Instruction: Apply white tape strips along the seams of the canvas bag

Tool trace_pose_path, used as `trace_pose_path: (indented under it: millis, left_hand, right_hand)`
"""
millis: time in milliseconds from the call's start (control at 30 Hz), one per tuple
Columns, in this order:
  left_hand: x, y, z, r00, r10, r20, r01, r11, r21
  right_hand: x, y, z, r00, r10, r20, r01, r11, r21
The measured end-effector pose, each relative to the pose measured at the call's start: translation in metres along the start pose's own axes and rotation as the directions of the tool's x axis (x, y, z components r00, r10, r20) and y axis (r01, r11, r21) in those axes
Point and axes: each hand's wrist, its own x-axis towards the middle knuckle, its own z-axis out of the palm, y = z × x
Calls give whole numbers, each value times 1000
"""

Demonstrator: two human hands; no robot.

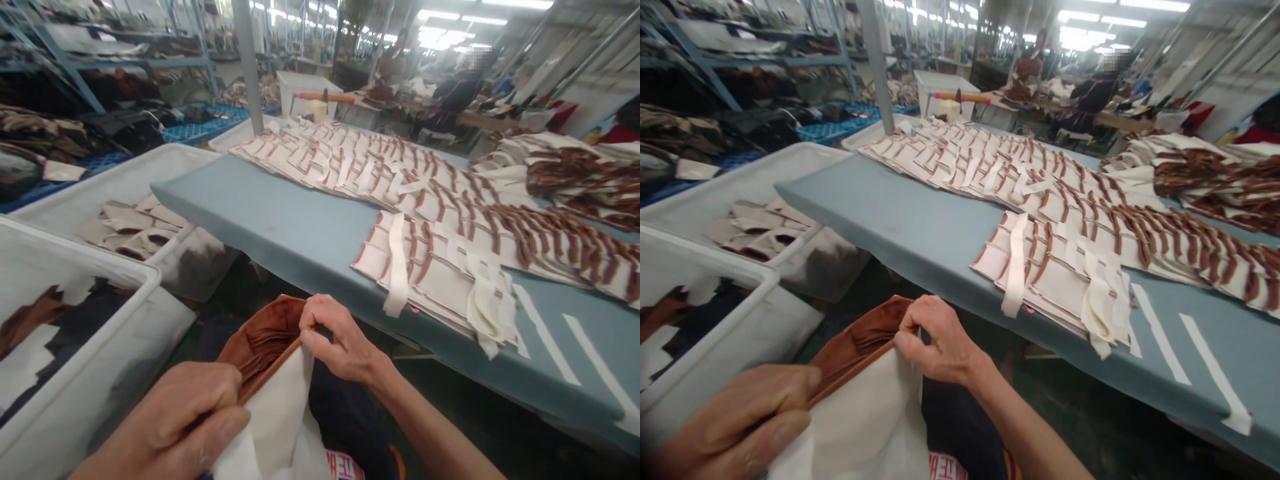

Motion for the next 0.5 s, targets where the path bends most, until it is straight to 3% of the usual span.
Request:
trace_pose_path:
  millis: [167, 267, 333, 400, 500]
  left_hand:
    - [8, 2, -3, 997, -74, 25, 76, 992, -100]
    - [16, -1, -1, 976, -216, 3, 212, 952, -219]
    - [22, -7, -2, 931, -359, -63, 332, 906, -261]
    - [27, -19, -9, 870, -470, -149, 421, 865, -273]
    - [32, -45, -39, 778, -556, -292, 488, 828, -275]
  right_hand:
    - [3, 6, 14, 996, 34, -87, -27, 997, 77]
    - [2, 16, 26, 974, 126, -189, -114, 991, 70]
    - [-1, 27, 33, 941, 261, -218, -238, 963, 126]
    - [-6, 40, 38, 897, 412, -163, -377, 903, 207]
    - [-21, 61, 44, 839, 542, -53, -517, 824, 232]
